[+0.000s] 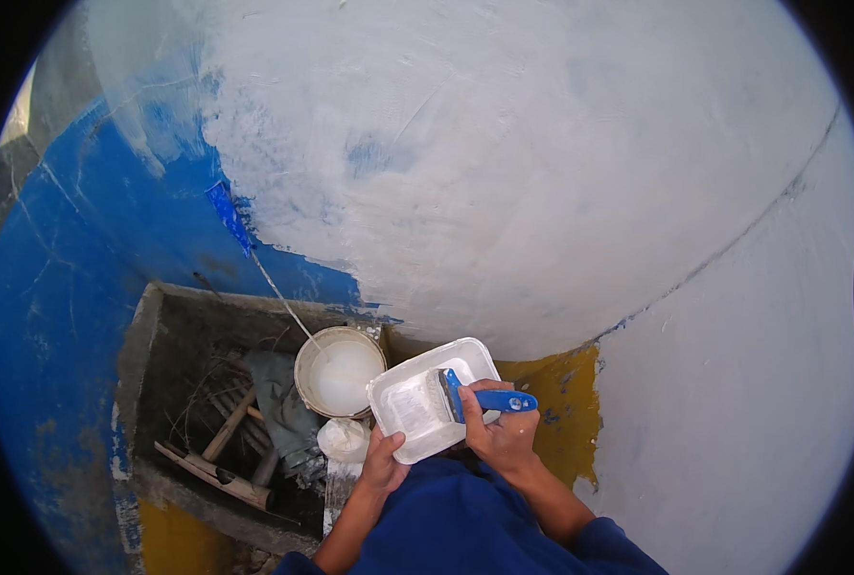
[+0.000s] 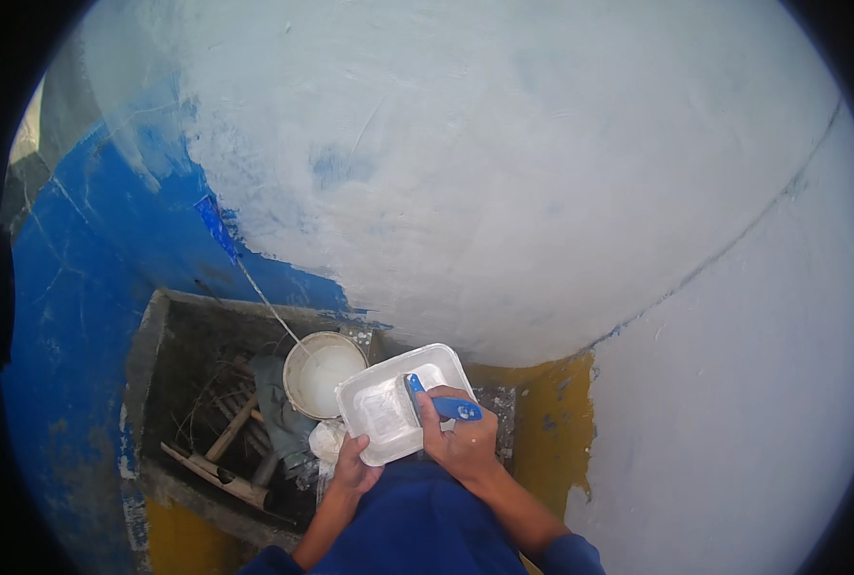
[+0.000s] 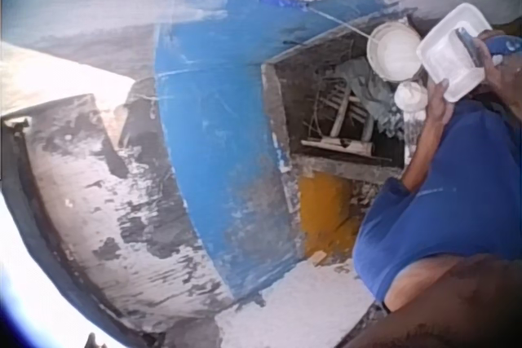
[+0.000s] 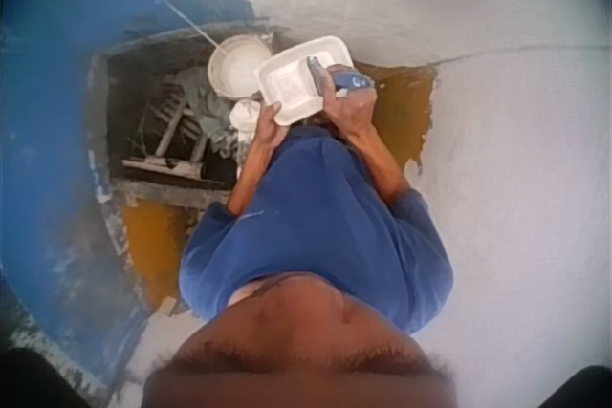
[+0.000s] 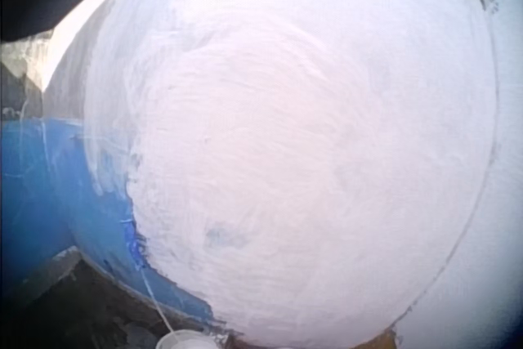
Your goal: The person paints a wall with white paint using a brush, dipping the brush into a small tray of paint several times to reload it.
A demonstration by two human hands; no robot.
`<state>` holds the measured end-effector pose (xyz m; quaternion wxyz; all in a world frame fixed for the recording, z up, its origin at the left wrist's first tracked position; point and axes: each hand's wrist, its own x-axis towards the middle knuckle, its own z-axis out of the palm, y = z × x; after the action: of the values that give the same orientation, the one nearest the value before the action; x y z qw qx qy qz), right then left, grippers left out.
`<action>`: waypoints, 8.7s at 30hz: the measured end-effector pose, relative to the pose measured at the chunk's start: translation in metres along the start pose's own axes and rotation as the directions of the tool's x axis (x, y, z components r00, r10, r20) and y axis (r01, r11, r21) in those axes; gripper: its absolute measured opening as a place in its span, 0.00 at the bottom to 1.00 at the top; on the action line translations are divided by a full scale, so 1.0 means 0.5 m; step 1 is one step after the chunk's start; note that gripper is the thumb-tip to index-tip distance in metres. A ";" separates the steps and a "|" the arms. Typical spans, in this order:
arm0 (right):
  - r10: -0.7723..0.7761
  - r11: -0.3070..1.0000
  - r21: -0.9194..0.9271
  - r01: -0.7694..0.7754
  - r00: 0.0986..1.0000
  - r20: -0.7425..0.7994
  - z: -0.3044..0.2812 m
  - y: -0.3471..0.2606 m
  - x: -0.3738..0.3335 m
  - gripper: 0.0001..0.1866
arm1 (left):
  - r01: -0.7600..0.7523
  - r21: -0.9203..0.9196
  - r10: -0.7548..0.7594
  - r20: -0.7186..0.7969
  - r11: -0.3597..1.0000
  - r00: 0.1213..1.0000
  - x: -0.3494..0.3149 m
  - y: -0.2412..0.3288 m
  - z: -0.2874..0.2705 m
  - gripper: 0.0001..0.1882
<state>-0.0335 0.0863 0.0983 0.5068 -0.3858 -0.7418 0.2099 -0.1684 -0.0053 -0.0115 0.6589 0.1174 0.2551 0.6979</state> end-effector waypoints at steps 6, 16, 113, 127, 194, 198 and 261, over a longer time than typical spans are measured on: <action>-0.060 0.998 -0.019 0.062 0.994 0.086 0.013 0.009 -0.013 0.04 | 0.022 0.023 -0.022 0.012 0.999 1.000 0.008 -0.003 0.001 0.40; 0.164 0.986 0.015 -0.166 0.982 0.097 0.023 0.038 -0.018 0.06 | 0.049 -0.004 -0.049 0.034 0.999 0.998 0.009 -0.008 -0.009 0.36; 0.579 0.627 0.508 -0.591 0.790 0.203 0.074 -0.002 0.030 0.10 | -0.150 -0.191 0.135 -0.091 0.970 0.987 0.008 0.110 -0.071 0.35; 0.586 0.713 0.354 -0.605 0.792 0.171 0.068 -0.008 -0.031 0.07 | -0.003 -0.023 0.000 -0.129 1.000 0.992 -0.009 0.057 -0.054 0.34; 0.752 0.123 0.640 -0.759 0.492 0.439 -0.118 0.172 -0.146 0.35 | -0.149 0.876 0.785 -0.322 0.459 0.529 0.020 0.330 -0.213 0.14; 0.734 0.117 0.608 -0.785 0.481 0.479 -0.115 0.179 -0.139 0.35 | -0.135 0.834 0.780 -0.425 0.534 0.460 -0.066 0.249 -0.221 0.14; -0.206 0.924 -0.043 0.379 0.591 0.780 0.093 -0.098 -0.018 0.19 | -0.011 0.375 0.074 -0.152 0.927 0.986 -0.070 0.009 -0.063 0.45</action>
<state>-0.0918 0.0528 0.1088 0.1317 -0.1832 -0.9558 0.1884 -0.1845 -0.0458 -0.0298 0.5861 0.1883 0.4335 0.6581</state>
